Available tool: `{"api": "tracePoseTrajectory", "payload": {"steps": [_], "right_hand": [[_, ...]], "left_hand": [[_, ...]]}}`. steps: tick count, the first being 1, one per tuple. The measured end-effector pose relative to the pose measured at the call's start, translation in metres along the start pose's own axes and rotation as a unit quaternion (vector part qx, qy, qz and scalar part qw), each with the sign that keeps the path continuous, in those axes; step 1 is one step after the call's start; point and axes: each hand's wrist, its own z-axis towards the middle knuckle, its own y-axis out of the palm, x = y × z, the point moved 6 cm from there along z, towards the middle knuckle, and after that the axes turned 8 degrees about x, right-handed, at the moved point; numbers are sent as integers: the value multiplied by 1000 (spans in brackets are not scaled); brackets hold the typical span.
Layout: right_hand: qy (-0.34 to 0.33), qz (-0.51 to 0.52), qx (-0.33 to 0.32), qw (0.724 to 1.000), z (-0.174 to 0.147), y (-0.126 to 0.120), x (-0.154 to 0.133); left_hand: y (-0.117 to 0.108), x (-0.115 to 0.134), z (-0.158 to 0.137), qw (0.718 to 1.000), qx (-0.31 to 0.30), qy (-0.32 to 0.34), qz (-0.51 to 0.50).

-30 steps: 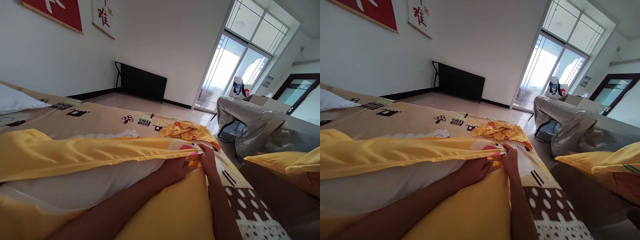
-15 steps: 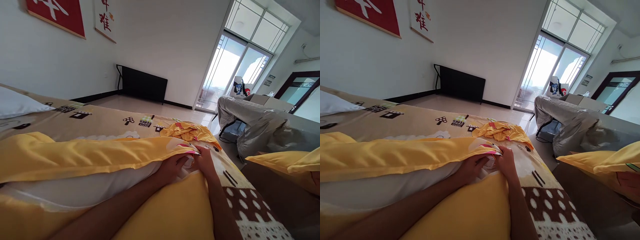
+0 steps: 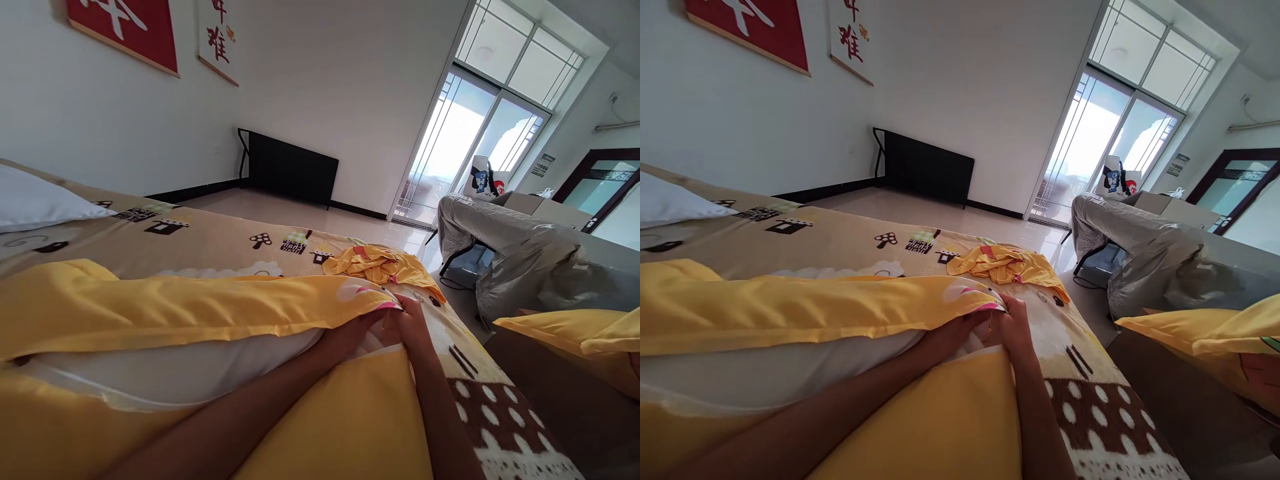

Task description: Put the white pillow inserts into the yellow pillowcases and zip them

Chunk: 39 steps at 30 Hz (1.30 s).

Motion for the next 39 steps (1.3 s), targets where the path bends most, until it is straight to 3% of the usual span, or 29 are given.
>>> {"api": "tracePoseTrajectory", "payload": {"steps": [3,6,10,16,24,32,39], "right_hand": [[17,11,1,1000,1,-1,4],[27,29,0,999,1,-2,4],[26,53,7,998,1,-4,1],[17,45,-5,999,1,-3,1],[-17,-17,-15,1000,2,-4,-2],[-31,-67,-11,997,3,-4,0],[-59,-120,1,991,1,-2,-6]], "left_hand": [[-3,0,0,999,-4,-7,39],[-9,-5,-1,996,34,-15,80],[-11,-5,-5,992,84,46,78],[-1,3,-13,994,24,107,3],[0,12,-19,976,22,186,110],[0,-5,-8,990,59,65,114],[-4,-2,-4,994,66,22,79]]}}
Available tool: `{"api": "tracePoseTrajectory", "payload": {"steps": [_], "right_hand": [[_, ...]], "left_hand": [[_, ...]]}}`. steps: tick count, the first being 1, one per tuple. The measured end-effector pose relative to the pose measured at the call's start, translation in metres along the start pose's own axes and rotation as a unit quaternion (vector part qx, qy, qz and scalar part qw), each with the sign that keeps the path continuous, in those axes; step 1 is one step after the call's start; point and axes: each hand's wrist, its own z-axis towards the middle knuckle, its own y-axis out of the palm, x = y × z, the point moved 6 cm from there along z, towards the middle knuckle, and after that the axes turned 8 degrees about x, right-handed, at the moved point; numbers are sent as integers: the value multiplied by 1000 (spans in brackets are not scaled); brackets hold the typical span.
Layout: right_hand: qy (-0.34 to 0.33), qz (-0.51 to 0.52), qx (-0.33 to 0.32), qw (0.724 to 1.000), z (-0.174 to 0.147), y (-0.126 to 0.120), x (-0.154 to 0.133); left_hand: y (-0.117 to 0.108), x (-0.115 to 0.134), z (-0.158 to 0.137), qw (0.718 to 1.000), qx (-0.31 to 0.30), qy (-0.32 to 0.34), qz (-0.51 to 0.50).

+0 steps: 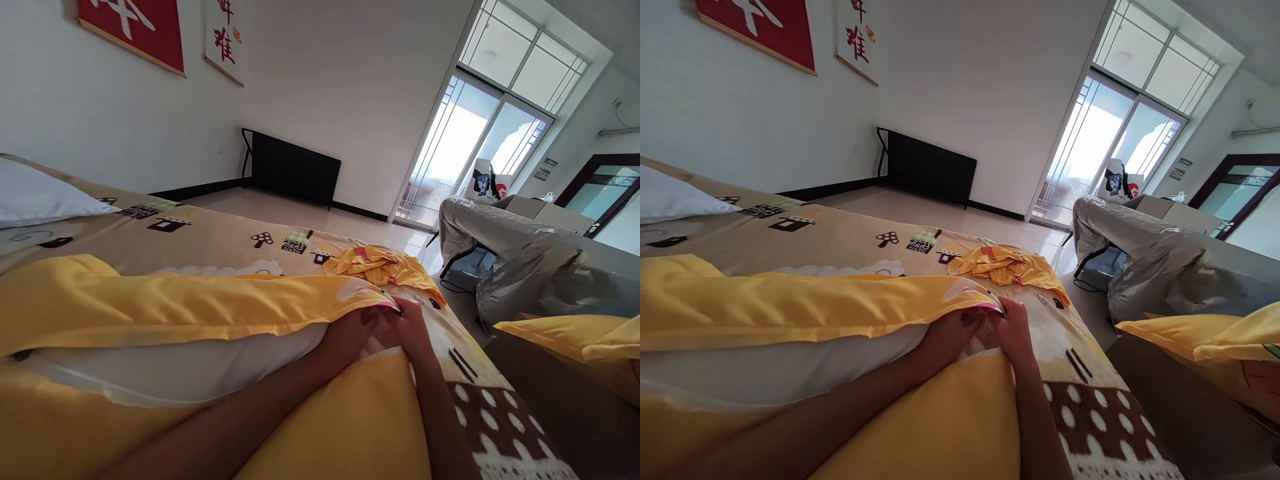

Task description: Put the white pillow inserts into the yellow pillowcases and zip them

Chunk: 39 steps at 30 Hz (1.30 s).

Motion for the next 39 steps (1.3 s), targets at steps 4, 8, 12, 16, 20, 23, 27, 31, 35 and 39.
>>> {"api": "tracePoseTrajectory", "payload": {"steps": [4,8,12,16,20,23,27,31,35,39], "right_hand": [[1,-10,3,1000,-1,0,-1],[20,24,-10,999,0,1,6],[18,28,-8,999,0,0,7],[14,15,-8,1000,0,1,5],[3,0,-7,1000,1,2,3],[-1,-12,-11,1000,0,3,1],[14,6,-39,999,-3,8,-1],[42,21,-29,998,-2,8,6],[58,44,-26,997,0,6,12],[59,59,-45,995,0,11,12]], "left_hand": [[0,2,-1,1000,8,19,15],[1,0,-2,999,13,37,2],[2,-5,-2,999,16,21,-21],[0,-9,-1,999,16,-36,-19],[2,-9,1,999,1,-36,-31],[6,-11,2,999,-14,-32,-41],[8,-12,3,996,-24,-32,-74],[8,-11,0,994,-41,-38,-96],[6,-11,-1,997,-25,-24,-67],[8,-16,-1,997,-30,-35,-54]]}}
